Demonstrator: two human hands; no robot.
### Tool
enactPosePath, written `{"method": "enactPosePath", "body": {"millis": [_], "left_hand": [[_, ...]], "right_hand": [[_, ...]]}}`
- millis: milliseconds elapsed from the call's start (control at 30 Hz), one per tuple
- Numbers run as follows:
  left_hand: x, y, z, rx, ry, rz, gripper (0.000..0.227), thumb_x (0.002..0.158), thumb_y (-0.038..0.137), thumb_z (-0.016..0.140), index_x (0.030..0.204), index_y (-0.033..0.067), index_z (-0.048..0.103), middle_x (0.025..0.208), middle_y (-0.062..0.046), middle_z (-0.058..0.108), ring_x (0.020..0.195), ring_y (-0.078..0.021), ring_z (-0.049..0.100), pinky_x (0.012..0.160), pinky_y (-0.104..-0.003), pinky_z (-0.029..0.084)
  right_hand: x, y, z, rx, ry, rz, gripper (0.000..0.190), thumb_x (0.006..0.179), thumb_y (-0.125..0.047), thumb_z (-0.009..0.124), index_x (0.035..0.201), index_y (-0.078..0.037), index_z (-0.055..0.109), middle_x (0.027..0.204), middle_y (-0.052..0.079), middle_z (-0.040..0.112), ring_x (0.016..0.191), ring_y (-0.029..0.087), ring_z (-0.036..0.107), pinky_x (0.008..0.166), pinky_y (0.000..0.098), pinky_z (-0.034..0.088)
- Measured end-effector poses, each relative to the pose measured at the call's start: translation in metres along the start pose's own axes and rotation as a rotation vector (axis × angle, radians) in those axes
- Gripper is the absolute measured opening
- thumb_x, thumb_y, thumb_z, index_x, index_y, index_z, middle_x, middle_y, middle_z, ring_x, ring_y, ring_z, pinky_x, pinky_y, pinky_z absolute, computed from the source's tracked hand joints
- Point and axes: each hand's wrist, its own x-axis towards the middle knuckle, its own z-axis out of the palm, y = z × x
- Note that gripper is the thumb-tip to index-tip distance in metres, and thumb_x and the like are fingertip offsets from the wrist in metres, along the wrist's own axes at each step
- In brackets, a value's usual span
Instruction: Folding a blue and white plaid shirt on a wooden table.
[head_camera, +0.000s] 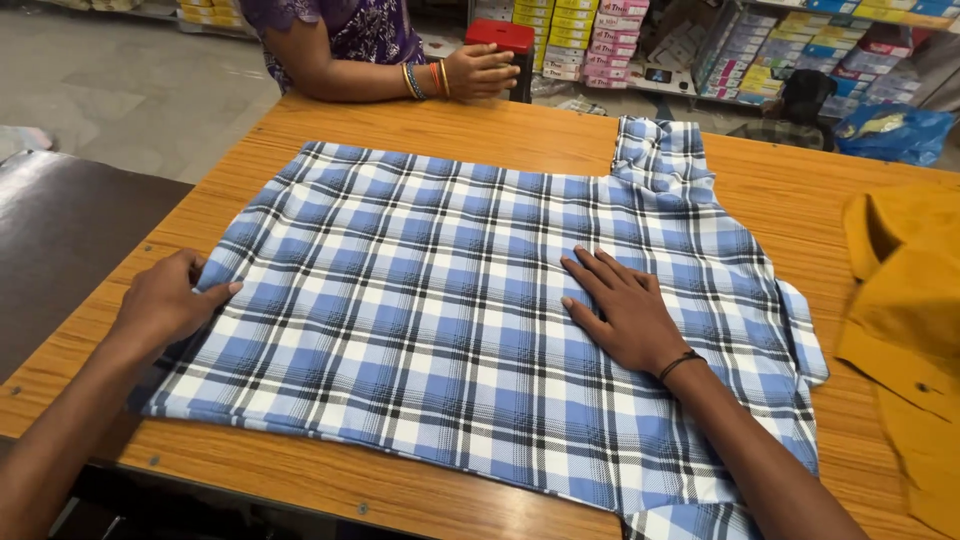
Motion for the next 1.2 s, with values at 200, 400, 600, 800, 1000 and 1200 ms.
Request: {"method": "enactPosePath", "body": {"millis": [200,400,600,800,1000,1200], "left_hand": [[-0.009,0.022,-0.024,-0.368,-0.133,-0.082,0.049,0.094,0.030,0.073,0.130,-0.0014,0.063,0.103,-0.029,0.077,0.091,-0.0390,0.079,0.082,-0.053,0.063],[-0.003,0.014,-0.029,-0.552,-0.188,-0.181,0.078,0.086,0.020,0.083,0.150,-0.0019,0.044,0.117,-0.034,0.069,0.096,-0.0436,0.077,0.080,-0.051,0.066],[0.030,-0.024,-0.018,-0.676,-0.166,-0.171,0.076,0.079,0.012,0.083,0.147,-0.0002,0.052,0.120,-0.028,0.074,0.102,-0.0334,0.075,0.084,-0.048,0.065],[0.029,-0.043,-0.014,-0.614,-0.083,-0.200,0.053,0.087,0.024,0.080,0.134,0.0016,0.069,0.120,-0.025,0.076,0.103,-0.0348,0.076,0.081,-0.049,0.064],[-0.013,-0.042,-0.015,-0.222,0.005,-0.146,0.059,0.092,0.050,0.076,0.129,0.0042,0.071,0.102,-0.025,0.075,0.088,-0.0365,0.078,0.071,-0.051,0.063],[-0.032,-0.080,-0.003,0.124,-0.058,-0.086,0.069,0.082,0.059,0.083,0.117,-0.0009,0.075,0.081,-0.013,0.074,0.071,-0.0231,0.077,0.068,-0.037,0.062]], "right_hand": [[0.000,0.002,0.002,-0.009,-0.005,0.012,0.067,0.100,-0.061,0.033,0.158,-0.029,0.037,0.168,-0.002,0.030,0.156,0.020,0.022,0.118,0.0436,0.022],[0.000,0.001,0.002,-0.007,-0.007,0.016,0.067,0.100,-0.062,0.032,0.159,-0.029,0.037,0.168,-0.002,0.029,0.155,0.021,0.022,0.118,0.0437,0.022],[0.000,0.001,0.002,-0.006,-0.004,0.015,0.067,0.100,-0.061,0.033,0.158,-0.030,0.037,0.168,-0.003,0.029,0.155,0.020,0.022,0.118,0.0434,0.022],[0.001,0.002,0.003,-0.005,-0.007,0.013,0.066,0.100,-0.061,0.033,0.158,-0.030,0.038,0.168,-0.003,0.029,0.155,0.020,0.022,0.118,0.0436,0.022],[0.000,0.003,0.003,-0.004,0.011,-0.006,0.066,0.101,-0.060,0.034,0.158,-0.029,0.038,0.168,-0.002,0.030,0.156,0.020,0.023,0.119,0.0434,0.022],[0.001,0.000,0.003,0.000,-0.001,0.013,0.066,0.100,-0.060,0.035,0.158,-0.030,0.038,0.168,-0.002,0.030,0.155,0.021,0.022,0.117,0.0434,0.022]]}}
